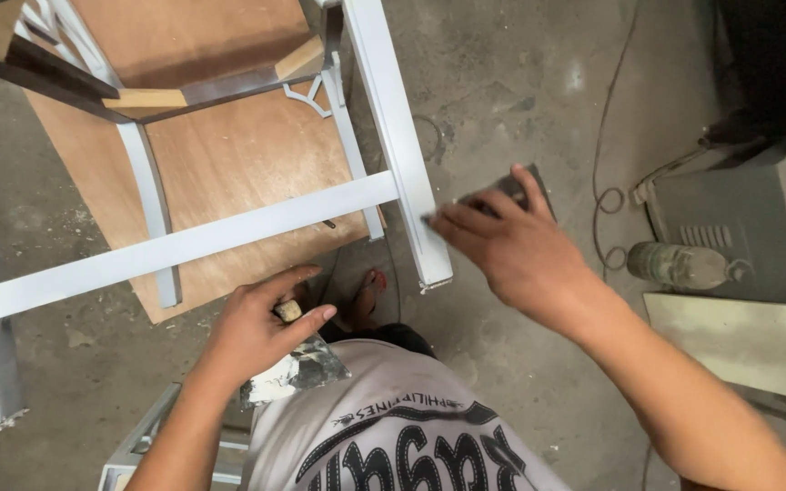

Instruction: Applying and smoothing putty into the joints of a chair frame using a putty knife to prepare it for finishing.

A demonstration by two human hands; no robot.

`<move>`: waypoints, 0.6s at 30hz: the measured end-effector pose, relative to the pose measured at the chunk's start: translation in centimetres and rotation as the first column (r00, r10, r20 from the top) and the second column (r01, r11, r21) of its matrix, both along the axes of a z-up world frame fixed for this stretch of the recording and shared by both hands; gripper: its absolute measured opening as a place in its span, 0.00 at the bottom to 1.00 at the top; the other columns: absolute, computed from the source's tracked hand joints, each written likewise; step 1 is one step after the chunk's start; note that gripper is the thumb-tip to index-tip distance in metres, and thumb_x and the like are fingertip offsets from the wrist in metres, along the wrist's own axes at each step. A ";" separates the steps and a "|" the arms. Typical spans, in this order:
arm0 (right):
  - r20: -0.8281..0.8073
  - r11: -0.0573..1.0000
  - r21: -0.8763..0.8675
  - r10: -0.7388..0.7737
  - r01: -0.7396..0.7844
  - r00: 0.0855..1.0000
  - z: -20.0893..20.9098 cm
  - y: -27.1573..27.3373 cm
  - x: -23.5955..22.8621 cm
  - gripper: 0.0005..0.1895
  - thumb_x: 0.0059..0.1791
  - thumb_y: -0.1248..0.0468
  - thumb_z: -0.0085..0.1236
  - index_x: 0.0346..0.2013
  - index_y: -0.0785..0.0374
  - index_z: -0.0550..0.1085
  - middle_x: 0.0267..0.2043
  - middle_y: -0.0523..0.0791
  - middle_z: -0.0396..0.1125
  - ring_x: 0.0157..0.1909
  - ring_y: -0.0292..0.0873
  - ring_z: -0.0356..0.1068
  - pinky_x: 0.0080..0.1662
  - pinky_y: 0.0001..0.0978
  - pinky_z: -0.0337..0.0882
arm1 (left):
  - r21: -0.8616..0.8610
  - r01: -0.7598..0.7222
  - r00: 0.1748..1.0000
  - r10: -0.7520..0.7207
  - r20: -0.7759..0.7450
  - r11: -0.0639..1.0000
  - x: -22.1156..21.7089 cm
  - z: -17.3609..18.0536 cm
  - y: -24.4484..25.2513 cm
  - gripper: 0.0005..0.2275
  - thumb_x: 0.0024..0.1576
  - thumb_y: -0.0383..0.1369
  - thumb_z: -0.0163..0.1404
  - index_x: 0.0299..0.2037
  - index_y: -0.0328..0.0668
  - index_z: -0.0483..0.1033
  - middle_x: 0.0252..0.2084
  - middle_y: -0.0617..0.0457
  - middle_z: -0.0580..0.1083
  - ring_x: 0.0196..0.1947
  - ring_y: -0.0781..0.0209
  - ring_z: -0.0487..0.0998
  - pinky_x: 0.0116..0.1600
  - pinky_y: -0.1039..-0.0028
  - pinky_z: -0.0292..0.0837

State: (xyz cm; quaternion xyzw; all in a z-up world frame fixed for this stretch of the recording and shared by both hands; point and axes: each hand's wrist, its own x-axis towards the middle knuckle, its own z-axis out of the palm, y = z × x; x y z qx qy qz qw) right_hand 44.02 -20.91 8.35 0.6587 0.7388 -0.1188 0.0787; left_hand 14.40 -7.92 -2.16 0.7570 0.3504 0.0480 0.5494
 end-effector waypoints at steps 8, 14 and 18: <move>-0.009 0.999 -0.025 0.031 -0.031 0.999 0.5 -5.4 -3.1 0.37 0.41 0.75 0.52 0.65 0.50 0.69 0.63 0.36 0.68 0.63 0.47 0.63 0.67 0.81 0.43 | -0.046 -0.012 0.996 0.008 -0.090 0.999 -0.7 -1.0 0.4 0.25 0.51 0.49 0.59 0.59 0.53 0.79 0.27 0.58 0.77 0.25 0.65 0.75 0.37 0.73 0.70; -0.024 0.998 -0.028 -0.059 0.058 0.998 2.7 -6.0 -3.5 0.44 0.36 0.83 0.49 0.65 0.50 0.69 0.62 0.38 0.69 0.66 0.46 0.62 0.72 0.72 0.43 | -0.024 -0.019 0.997 0.017 -0.081 1.000 -1.2 -1.4 0.8 0.25 0.50 0.50 0.60 0.58 0.55 0.79 0.28 0.57 0.72 0.22 0.63 0.69 0.38 0.73 0.67; 0.043 0.990 0.089 -0.113 0.109 0.993 5.6 -2.5 -3.8 0.30 0.43 0.80 0.47 0.57 0.59 0.75 0.57 0.43 0.73 0.53 0.47 0.68 0.53 0.40 0.73 | -0.039 0.020 0.999 -0.022 -0.036 0.999 -0.9 -1.6 1.2 0.25 0.51 0.49 0.59 0.58 0.52 0.79 0.31 0.62 0.74 0.19 0.65 0.66 0.34 0.74 0.66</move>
